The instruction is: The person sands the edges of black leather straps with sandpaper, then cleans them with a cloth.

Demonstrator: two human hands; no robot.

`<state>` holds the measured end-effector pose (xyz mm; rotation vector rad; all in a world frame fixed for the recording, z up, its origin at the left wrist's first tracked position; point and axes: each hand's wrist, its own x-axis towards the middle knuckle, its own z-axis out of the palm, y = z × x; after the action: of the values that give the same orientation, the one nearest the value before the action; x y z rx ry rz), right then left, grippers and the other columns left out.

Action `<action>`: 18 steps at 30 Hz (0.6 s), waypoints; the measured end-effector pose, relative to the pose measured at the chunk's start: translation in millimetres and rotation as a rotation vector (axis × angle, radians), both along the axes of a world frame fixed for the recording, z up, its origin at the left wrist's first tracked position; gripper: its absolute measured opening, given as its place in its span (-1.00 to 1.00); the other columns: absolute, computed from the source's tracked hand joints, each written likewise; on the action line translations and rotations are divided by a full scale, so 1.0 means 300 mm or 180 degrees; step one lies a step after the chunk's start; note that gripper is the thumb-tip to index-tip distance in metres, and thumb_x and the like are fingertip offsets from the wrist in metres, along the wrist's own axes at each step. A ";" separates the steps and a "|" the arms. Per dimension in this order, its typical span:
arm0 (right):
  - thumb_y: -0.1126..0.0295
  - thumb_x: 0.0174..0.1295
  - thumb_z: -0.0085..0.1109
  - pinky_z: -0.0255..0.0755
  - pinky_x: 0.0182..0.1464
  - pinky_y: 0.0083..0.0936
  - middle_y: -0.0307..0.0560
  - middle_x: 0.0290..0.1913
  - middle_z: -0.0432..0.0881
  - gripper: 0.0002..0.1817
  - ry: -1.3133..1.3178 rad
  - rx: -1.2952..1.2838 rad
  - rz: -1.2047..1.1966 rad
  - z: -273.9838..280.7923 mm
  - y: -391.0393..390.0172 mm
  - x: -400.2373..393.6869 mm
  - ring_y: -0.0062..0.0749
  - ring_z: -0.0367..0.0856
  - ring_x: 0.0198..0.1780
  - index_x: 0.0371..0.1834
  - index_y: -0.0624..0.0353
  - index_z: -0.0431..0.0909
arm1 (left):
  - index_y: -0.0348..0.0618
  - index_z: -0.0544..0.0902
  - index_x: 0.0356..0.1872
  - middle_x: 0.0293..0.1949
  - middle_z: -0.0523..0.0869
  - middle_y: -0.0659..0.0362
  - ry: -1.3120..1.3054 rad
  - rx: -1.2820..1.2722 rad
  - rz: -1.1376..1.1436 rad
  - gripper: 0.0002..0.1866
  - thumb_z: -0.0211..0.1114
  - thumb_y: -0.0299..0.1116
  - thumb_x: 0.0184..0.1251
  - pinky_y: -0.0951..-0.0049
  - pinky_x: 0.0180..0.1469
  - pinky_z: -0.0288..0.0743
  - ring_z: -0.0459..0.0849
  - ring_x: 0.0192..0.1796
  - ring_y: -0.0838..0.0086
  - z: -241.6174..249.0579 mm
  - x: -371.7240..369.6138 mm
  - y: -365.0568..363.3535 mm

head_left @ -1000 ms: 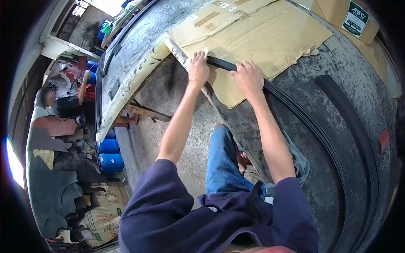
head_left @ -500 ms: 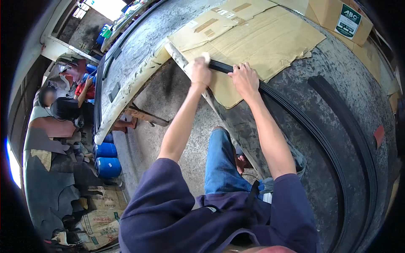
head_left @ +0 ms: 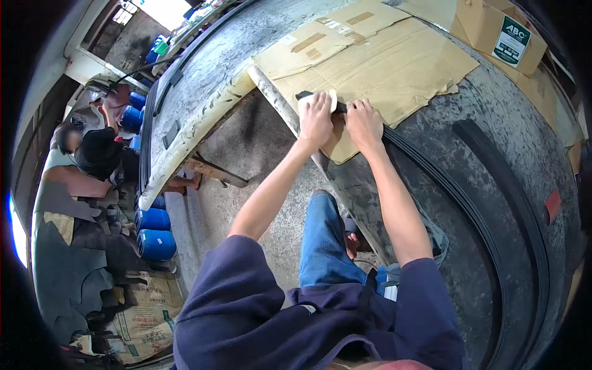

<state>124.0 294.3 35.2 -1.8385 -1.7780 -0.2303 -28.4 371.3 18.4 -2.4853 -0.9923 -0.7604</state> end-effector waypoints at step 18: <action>0.08 0.40 0.23 0.62 0.05 -0.16 -0.09 -0.04 0.72 -0.67 0.0162 -0.0187 0.0118 0.007 -0.022 0.012 -0.20 0.62 0.18 -0.09 0.13 0.70 | -0.13 0.54 0.35 0.34 0.58 -0.01 -0.0048 -0.1053 0.0442 -0.47 0.20 -0.37 0.33 -0.26 0.39 0.31 0.46 0.45 0.06 0.027 -0.067 0.049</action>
<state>127.8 287.7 37.2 -1.8337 -1.7998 -0.1169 -48.6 385.9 26.6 -2.6476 -1.3776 -0.6135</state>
